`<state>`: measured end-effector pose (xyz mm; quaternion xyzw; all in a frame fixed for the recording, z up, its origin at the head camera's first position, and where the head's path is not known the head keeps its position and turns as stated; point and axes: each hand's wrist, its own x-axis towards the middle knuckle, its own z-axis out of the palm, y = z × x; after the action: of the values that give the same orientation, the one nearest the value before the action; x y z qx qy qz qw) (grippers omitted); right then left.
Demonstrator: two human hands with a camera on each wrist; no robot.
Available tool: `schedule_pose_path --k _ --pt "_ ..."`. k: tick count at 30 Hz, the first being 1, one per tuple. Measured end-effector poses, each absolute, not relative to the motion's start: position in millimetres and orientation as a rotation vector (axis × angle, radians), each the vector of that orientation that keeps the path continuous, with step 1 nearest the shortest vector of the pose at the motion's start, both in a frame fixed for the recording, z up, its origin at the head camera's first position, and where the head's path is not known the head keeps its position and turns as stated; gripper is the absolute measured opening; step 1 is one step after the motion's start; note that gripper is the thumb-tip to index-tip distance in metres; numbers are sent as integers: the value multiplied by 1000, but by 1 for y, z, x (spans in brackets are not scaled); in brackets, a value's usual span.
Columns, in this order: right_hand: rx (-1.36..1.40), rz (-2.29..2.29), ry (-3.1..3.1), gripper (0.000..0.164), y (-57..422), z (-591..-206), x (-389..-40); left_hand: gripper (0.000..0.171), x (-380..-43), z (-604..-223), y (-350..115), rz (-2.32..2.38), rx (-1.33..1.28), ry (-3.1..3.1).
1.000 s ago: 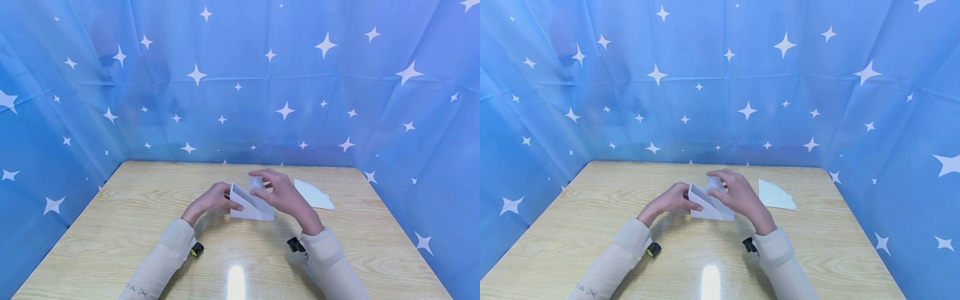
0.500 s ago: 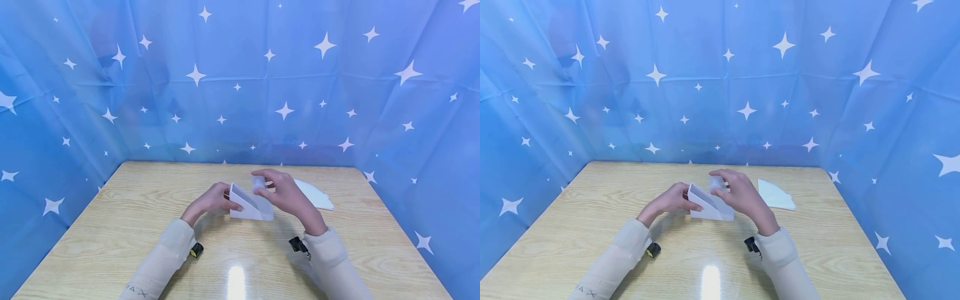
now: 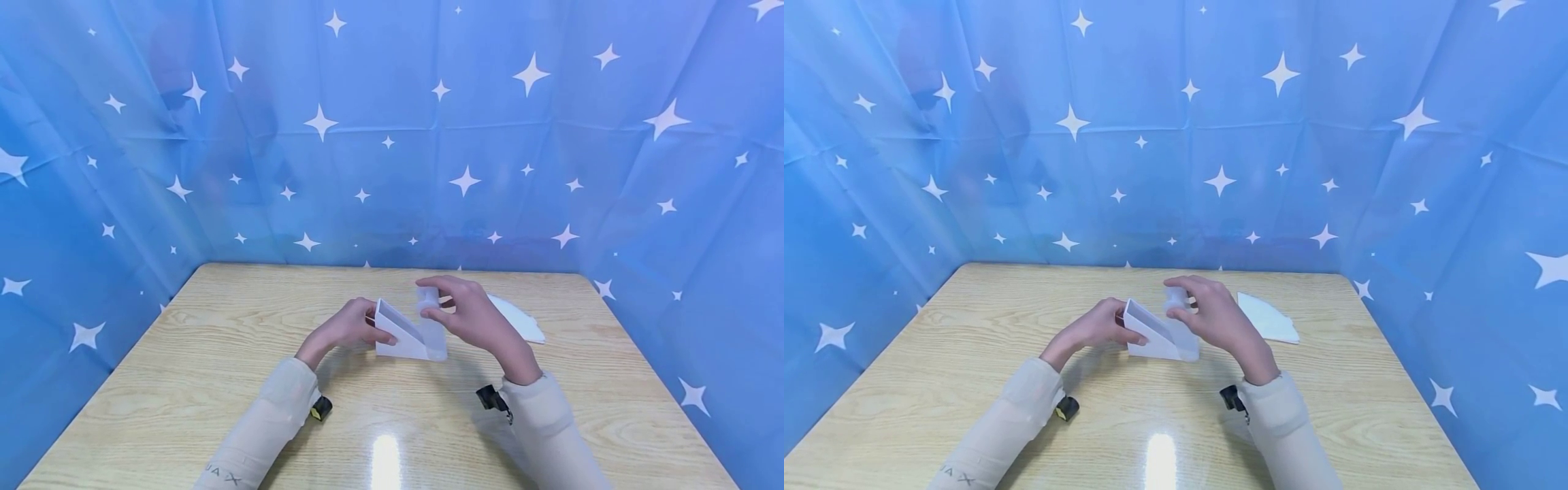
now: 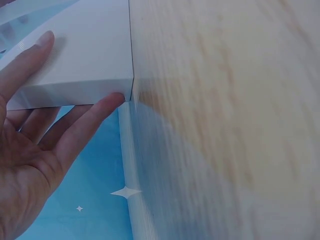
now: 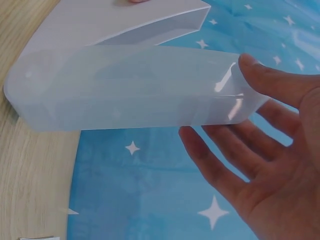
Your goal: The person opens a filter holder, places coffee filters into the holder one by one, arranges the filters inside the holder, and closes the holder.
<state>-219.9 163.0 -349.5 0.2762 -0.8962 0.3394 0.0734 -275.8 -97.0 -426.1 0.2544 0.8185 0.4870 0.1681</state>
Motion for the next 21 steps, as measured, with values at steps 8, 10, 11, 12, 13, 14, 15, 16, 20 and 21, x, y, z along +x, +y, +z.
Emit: schedule_pose_path --k 8,10,11,12,13,14,15,16,20,21 --pt "818 1016 -2710 46 165 -349 -220 34 -275 -426 -97 1386 728 2326" --pt "815 1020 -2714 46 166 -348 -220 34 -275 -426 -97 1384 727 2325" --pt "814 1019 -2716 46 166 -348 -220 34 -275 -426 -97 1384 727 2325" --pt "814 1017 -2716 46 166 -348 -220 34 -275 -426 -97 1384 727 2324" --pt "815 1015 -2715 46 166 -348 -220 34 -275 -426 -97 1385 727 2323" --pt "817 1015 -2713 46 167 -348 -220 34 -275 -425 -97 1385 726 2322" --pt "818 1014 -2711 46 167 -348 -220 34 -275 -425 -97 1386 725 2321" --pt "820 1013 -2709 46 167 -348 -220 34 -275 -425 -97 1387 723 2320" --pt "827 1019 -2707 46 169 -348 -221 34 -275 -426 -97 1386 717 2320" --pt "829 1020 -2707 46 169 -348 -221 34 -275 -426 -97 1386 718 2321"
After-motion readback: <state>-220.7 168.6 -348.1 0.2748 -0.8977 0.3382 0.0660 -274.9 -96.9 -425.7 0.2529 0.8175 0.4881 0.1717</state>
